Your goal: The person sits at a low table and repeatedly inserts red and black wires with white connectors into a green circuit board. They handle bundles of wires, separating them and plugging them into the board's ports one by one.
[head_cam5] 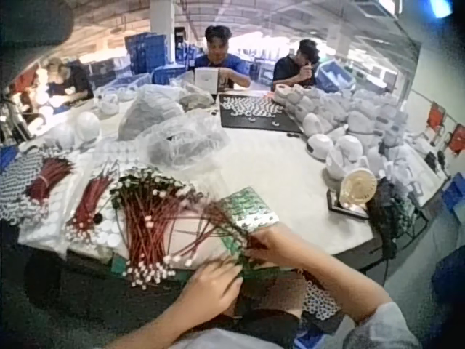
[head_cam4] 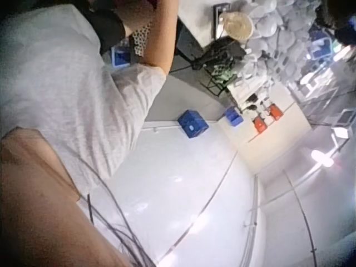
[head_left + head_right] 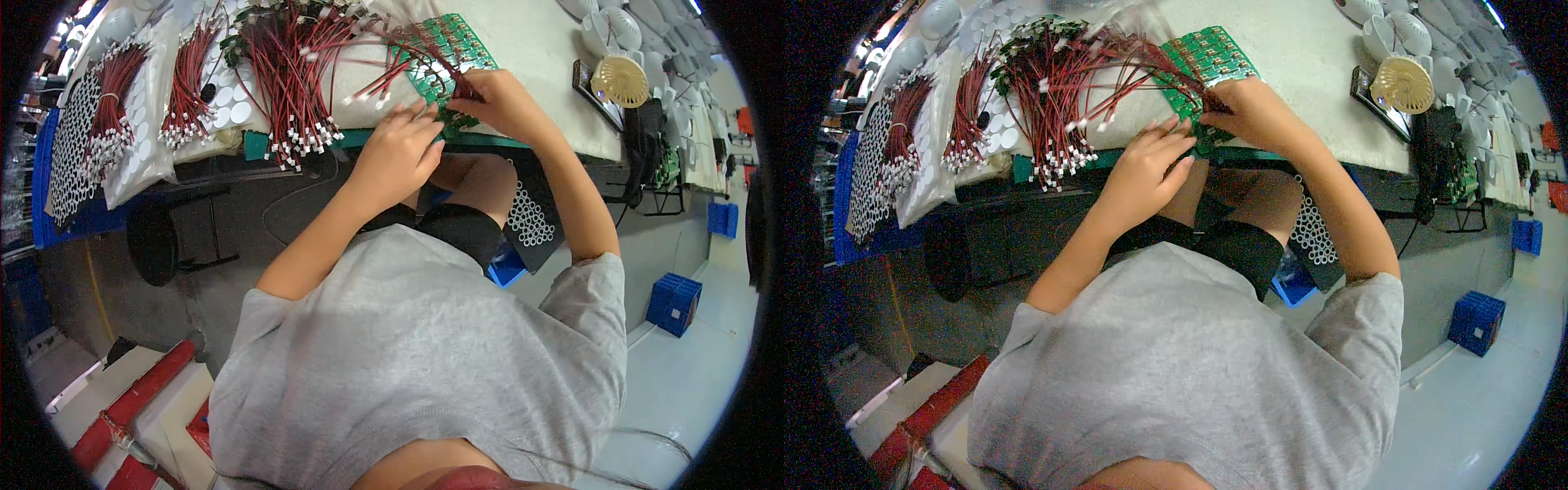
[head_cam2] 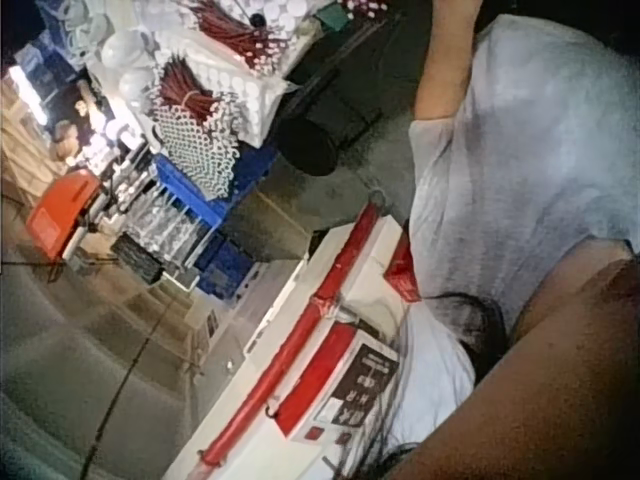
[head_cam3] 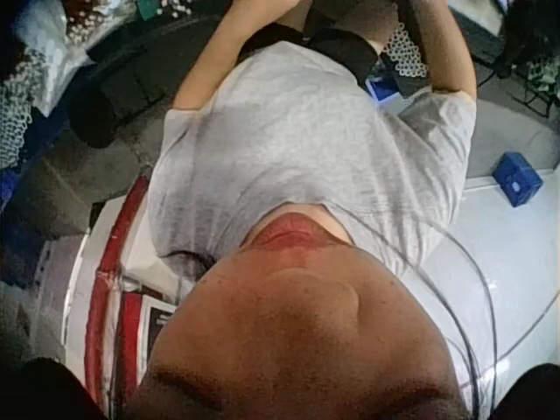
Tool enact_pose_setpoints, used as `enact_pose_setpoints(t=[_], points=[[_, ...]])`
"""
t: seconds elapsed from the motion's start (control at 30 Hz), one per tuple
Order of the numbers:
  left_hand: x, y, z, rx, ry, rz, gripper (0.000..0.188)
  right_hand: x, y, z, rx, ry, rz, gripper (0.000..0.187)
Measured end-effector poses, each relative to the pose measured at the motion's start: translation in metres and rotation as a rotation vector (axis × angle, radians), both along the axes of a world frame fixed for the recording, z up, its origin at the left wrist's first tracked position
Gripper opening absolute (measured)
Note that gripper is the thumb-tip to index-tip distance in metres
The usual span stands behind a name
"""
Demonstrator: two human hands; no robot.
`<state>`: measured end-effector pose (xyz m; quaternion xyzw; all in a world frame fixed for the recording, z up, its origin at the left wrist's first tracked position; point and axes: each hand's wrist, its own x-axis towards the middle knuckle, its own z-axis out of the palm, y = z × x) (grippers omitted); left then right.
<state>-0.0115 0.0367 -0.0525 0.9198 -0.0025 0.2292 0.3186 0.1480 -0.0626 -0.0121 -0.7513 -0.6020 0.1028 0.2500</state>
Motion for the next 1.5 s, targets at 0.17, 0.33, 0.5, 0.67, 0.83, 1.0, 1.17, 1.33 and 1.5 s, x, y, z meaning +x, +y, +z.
enact_pose_setpoints(t=[0.17,0.33,0.5,0.67,0.83,1.0,1.17,1.33,1.5], points=[[0.001,-0.001,-0.006,0.035,0.000,0.003,0.025,0.001,-0.019,0.020,-0.092,0.444,-0.209,0.015],[0.002,-0.002,-0.007,0.052,-0.012,0.010,0.025,0.007,-0.025,0.002,-0.074,0.544,-0.106,0.007],[-0.001,-0.002,-0.005,0.031,-0.013,0.018,0.025,-0.004,-0.018,0.000,-0.003,0.438,-0.071,0.008],[0.000,-0.002,-0.007,0.018,-0.019,0.015,0.024,-0.008,-0.015,-0.012,0.092,0.321,-0.038,0.012],[0.001,-0.001,-0.006,0.017,0.000,0.012,0.024,-0.009,-0.013,-0.008,0.051,0.169,-0.045,0.015],[0.001,0.000,-0.004,0.008,-0.004,-0.001,0.024,-0.010,-0.017,-0.010,0.066,0.273,-0.083,0.014],[0.000,-0.001,-0.007,0.028,0.013,0.015,0.024,-0.014,-0.015,-0.011,0.112,0.061,-0.027,0.010],[0.001,-0.002,-0.008,0.006,-0.022,0.015,0.023,-0.023,-0.021,-0.013,0.099,-0.116,-0.025,0.013],[0.001,-0.004,0.004,-0.035,0.022,0.019,0.021,-0.021,-0.020,-0.021,0.133,-0.266,0.069,0.016]])
